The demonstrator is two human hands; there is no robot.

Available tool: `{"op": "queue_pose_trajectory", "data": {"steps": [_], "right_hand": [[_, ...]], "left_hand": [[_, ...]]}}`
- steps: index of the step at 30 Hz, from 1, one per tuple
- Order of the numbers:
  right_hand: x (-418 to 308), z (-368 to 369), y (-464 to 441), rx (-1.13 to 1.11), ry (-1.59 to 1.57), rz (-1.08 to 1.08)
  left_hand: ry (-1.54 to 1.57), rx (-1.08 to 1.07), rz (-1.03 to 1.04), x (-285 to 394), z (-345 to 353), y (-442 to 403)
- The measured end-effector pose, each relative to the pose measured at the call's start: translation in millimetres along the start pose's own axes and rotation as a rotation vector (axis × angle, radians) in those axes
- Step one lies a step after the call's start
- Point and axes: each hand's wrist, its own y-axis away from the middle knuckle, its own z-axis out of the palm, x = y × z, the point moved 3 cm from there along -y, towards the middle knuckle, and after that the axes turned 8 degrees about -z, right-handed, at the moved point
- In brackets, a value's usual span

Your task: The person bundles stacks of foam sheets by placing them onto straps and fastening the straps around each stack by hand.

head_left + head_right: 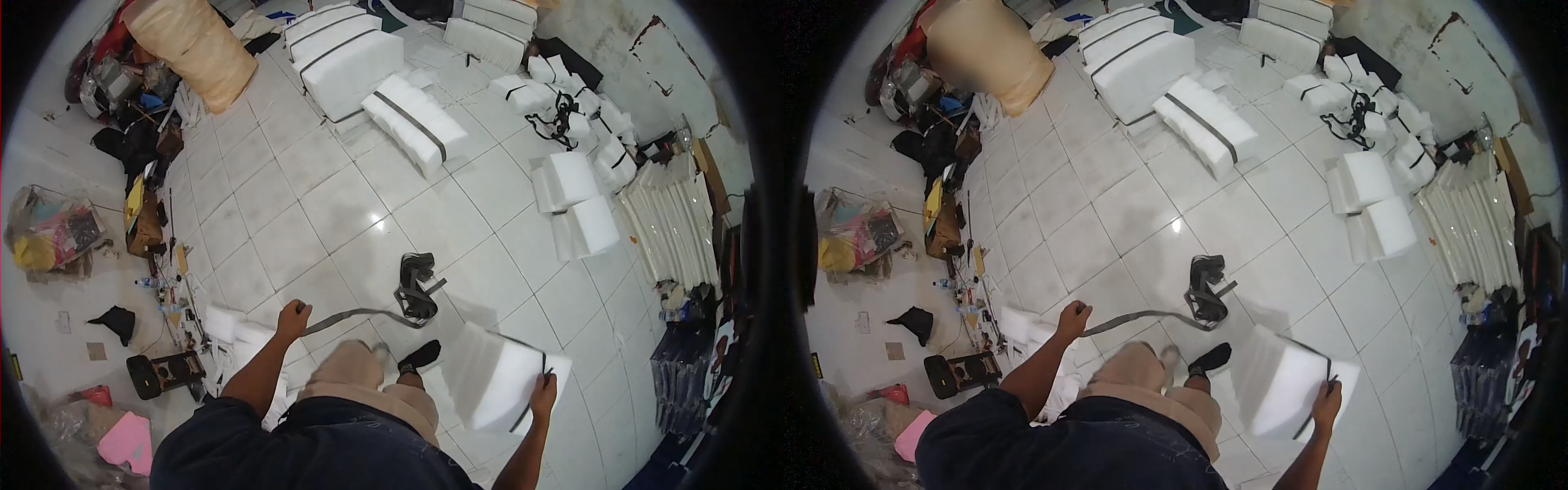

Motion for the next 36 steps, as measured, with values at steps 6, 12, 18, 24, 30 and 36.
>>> {"op": "queue_pose_trajectory", "data": {"steps": [6,12,18,24,30,36], "right_hand": [[-139.2,2.4,-77.3,0.117,-0.32,0.018],[-292.7,4.6,-168.4,0.159,-0.608,-0.084],[-397.8,13.0,-278.1,0.228,-1.084,-0.07],[-490.4,57.2,-372.7,0.199,-1.54,-0.011],[-500.1,143.0,-486.6,-0.013,-1.82,0.063],[-447.8,314.0,-605.7,-0.022,-1.413,0.407]], "left_hand": [[-0.085,-0.024,-0.042,-27.8,23.6,28.8],[-0.096,-0.153,-0.114,-14.6,31.1,-46.9],[0.009,-0.129,-0.121,54.9,-27.6,-192.2],[0.203,-0.027,-0.094,128.5,-106.8,-266.4],[0.192,-0.052,-0.296,108.3,-90.3,-253.2],[0.088,0.0,-0.397,88.6,-54.1,-196.3]]}}
